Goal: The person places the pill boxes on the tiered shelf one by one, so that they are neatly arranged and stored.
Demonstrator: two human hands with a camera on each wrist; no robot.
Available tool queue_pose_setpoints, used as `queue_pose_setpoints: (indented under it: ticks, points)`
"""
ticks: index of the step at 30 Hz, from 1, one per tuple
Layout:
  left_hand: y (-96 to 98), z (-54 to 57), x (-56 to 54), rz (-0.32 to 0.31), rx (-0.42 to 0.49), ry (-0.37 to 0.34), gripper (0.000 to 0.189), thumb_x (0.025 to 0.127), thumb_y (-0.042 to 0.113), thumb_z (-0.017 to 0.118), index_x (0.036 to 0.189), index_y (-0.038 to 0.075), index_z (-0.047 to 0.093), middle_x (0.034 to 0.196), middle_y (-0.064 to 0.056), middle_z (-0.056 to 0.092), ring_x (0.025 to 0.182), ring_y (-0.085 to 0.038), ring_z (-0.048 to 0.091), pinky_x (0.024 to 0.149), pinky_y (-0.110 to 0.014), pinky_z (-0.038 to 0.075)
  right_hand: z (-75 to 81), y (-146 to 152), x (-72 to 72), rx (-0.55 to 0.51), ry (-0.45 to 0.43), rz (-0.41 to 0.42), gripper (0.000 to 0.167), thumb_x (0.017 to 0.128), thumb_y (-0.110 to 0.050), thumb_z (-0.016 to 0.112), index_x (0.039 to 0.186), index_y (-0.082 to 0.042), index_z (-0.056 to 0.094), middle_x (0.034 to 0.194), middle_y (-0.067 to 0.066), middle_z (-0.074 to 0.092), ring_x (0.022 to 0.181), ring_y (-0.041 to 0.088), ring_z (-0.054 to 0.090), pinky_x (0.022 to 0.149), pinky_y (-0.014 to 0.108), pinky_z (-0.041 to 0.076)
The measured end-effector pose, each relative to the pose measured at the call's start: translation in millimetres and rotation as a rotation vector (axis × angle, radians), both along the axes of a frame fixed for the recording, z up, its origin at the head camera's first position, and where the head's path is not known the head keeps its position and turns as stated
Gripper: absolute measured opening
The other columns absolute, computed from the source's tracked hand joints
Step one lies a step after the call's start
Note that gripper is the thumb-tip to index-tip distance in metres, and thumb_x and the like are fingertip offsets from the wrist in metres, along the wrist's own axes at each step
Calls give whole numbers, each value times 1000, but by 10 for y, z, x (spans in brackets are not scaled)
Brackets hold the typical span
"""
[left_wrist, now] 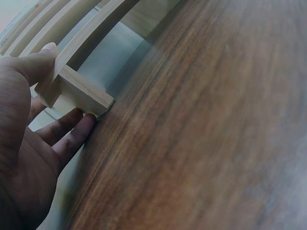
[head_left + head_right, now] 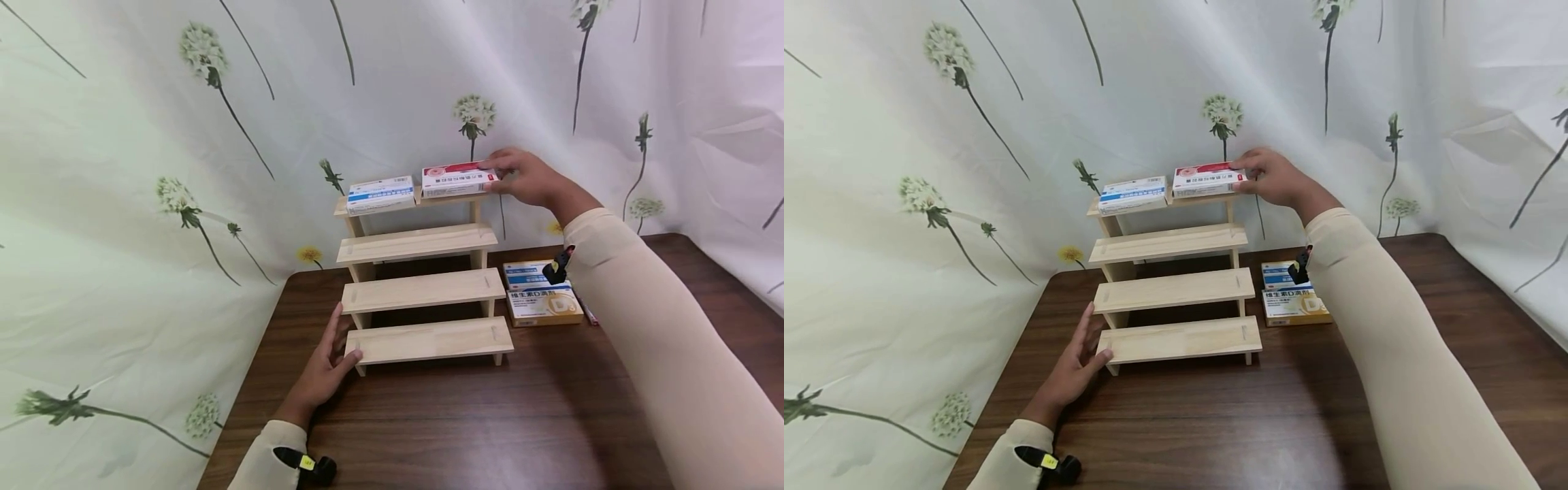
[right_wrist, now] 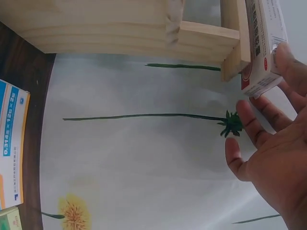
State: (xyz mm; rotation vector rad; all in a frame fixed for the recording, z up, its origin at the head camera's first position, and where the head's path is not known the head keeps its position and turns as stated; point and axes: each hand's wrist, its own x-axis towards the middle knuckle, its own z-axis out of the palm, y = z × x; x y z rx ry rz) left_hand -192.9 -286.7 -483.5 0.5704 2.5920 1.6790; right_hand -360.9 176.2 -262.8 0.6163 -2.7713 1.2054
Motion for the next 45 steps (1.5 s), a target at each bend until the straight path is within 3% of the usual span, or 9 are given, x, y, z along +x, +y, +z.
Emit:
queue_pose_setpoints:
  ticks: [17, 28, 45]
  points:
    - [6, 9, 4, 2, -5, 2, 99, 110, 17, 69, 176, 42, -1, 178, -23, 29, 159, -52, 40, 107, -36, 57, -61, -121, -30, 16, -9, -27, 56, 107, -20, 71, 160, -13, 56, 173, 20, 38, 157, 45, 34, 124, 67, 37]
    - [5, -3, 13, 7, -3, 0, 99, 109, 18, 69, 176, 43, -1, 179, -22, 29, 159, -51, 39, 108, -37, 57, -90, -169, -10, 2, 22, 12, 54, 107, -18, 72, 159, -11, 58, 170, 22, 44, 156, 45, 38, 125, 67, 36]
    - [14, 6, 13, 0, 7, 1, 99, 110, 17, 69, 176, 43, -1, 179, -22, 28, 160, -51, 38, 107, -36, 57, -128, -137, -13, -28, -24, 9, 60, 107, -26, 72, 162, -17, 52, 177, 20, 34, 165, 47, 27, 128, 71, 30]
